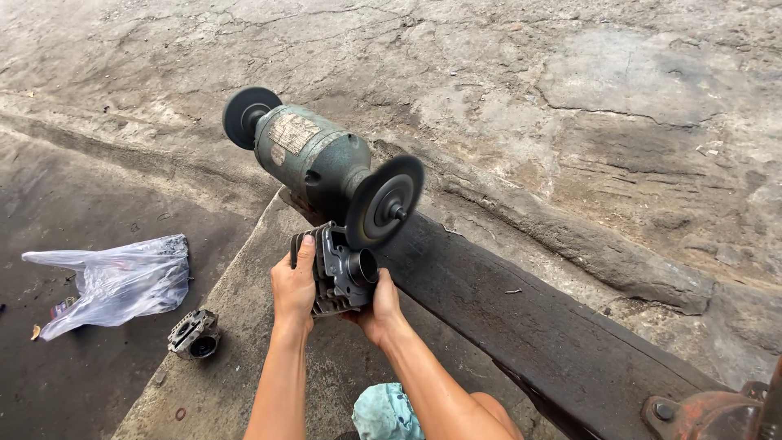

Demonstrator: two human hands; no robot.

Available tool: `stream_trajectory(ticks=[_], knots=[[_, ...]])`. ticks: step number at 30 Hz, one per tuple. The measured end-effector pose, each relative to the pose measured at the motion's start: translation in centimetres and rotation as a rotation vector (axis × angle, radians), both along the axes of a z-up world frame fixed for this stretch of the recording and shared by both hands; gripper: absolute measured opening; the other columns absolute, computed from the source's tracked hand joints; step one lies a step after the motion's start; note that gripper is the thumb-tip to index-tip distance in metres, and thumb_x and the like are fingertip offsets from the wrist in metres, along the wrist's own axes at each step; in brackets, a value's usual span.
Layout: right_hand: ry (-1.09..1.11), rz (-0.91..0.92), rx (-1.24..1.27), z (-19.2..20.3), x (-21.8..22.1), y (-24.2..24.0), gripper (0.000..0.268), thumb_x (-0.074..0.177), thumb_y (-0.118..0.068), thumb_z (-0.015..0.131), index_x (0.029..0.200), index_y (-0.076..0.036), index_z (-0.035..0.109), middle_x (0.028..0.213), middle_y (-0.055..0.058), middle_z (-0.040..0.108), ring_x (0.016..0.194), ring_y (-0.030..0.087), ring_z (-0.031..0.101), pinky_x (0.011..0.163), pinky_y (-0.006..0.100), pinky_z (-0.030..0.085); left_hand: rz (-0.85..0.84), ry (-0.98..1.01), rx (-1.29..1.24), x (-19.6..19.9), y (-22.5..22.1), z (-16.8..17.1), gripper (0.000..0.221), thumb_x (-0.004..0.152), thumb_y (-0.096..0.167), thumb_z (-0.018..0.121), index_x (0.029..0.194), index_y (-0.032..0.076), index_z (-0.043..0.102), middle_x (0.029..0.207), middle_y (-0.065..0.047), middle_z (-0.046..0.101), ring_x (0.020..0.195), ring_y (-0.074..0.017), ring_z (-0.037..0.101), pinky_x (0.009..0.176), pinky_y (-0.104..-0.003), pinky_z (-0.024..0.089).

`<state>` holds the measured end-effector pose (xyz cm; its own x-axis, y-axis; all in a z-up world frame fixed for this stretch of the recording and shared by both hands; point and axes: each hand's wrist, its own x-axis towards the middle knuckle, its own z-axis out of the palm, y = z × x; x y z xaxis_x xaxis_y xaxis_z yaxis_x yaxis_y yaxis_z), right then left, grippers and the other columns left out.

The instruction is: Cleaning a motorcycle cylinder block using a bench grinder

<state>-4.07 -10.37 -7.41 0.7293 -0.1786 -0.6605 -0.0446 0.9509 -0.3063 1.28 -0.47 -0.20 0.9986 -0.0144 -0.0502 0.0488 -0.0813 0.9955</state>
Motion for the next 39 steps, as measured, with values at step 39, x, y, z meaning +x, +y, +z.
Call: stream_trajectory(ticks=[39], knots=[[0.004,-0.001,-0.148,-0.3,-3.1,0.4,0.051,0.101,-0.041,0.033,0.124,-0.006,0.061,0.113,0.017,0.066,0.091,0.027,0.062,0.073,0.045,0.051,-0.163,0.197,0.000,1.4,-0.3,-2.0,0.043,0.098,0.034,0.064,0.088,-0.008,0.073,0.079,-0.007,0.066,0.067,-0.0135,0.053,0.060,-0.029,0.044]])
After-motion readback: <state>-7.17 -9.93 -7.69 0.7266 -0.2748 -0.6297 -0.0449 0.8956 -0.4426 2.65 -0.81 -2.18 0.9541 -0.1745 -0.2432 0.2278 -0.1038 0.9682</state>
